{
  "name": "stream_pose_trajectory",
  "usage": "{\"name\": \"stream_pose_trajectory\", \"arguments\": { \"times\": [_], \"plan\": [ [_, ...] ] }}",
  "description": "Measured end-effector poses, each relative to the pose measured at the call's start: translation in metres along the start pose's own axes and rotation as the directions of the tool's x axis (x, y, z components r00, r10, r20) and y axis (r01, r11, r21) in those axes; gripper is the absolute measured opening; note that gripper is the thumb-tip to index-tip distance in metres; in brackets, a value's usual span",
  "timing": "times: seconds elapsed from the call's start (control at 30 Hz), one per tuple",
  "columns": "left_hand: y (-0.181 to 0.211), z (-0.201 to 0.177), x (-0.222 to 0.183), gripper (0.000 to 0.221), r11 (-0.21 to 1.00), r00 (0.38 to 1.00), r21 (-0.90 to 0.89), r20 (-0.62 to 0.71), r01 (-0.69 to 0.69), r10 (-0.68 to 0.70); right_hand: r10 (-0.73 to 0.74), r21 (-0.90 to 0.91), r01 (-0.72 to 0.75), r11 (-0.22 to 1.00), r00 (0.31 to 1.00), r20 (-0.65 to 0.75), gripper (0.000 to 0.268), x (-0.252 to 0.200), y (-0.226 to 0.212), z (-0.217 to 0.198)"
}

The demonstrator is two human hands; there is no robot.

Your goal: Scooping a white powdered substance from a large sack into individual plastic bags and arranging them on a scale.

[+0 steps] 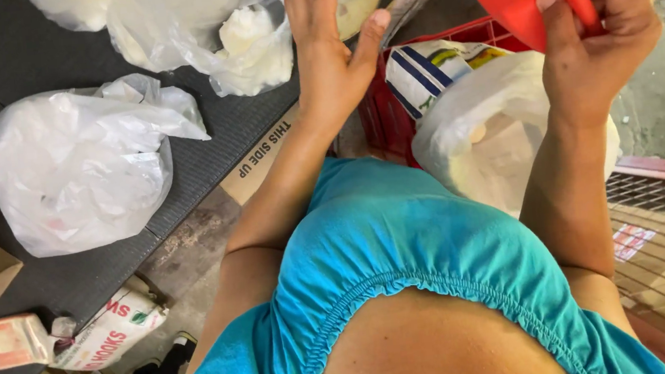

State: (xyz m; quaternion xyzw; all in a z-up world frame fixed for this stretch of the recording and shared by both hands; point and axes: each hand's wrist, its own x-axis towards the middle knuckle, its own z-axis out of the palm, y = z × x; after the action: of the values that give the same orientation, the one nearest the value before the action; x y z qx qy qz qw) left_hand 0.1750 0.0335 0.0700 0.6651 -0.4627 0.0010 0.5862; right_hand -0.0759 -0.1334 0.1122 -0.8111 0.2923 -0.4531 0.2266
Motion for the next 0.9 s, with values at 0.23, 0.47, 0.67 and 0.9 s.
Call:
{"name": "stream_pose_trajectory", "arguments": {
  "times": [0.23, 0.47, 0.67, 0.9],
  "plan": [
    [0.049, 0.036, -0.037, 0.075, 0.996, 0.979, -0.081, 0.196, -0.035, 0.051, 0.188, 0.134, -0.179, 0.975, 0.981, -0.057, 0.021, -0.067, -0.006, -0.053],
    [0.08, 0.065, -0.079, 0.063, 0.973, 0.917, -0.229, 0.391, 0.02, 0.074, 0.44, 0.3, -0.374, 0.878, 0.877, -0.192, 0.021, -0.132, -0.02, -0.119],
    [0.098, 0.078, -0.096, 0.042, 0.978, 0.903, -0.206, 0.426, 0.032, 0.06, 0.51, 0.327, -0.432, 0.841, 0.835, -0.209, 0.013, -0.222, -0.008, -0.167],
    [0.091, 0.108, -0.09, 0.032, 0.957, 0.815, -0.053, 0.513, -0.284, 0.27, 0.689, 0.236, -0.668, 0.705, 0.725, -0.006, 0.01, -0.248, -0.018, -0.162]
  ]
}}
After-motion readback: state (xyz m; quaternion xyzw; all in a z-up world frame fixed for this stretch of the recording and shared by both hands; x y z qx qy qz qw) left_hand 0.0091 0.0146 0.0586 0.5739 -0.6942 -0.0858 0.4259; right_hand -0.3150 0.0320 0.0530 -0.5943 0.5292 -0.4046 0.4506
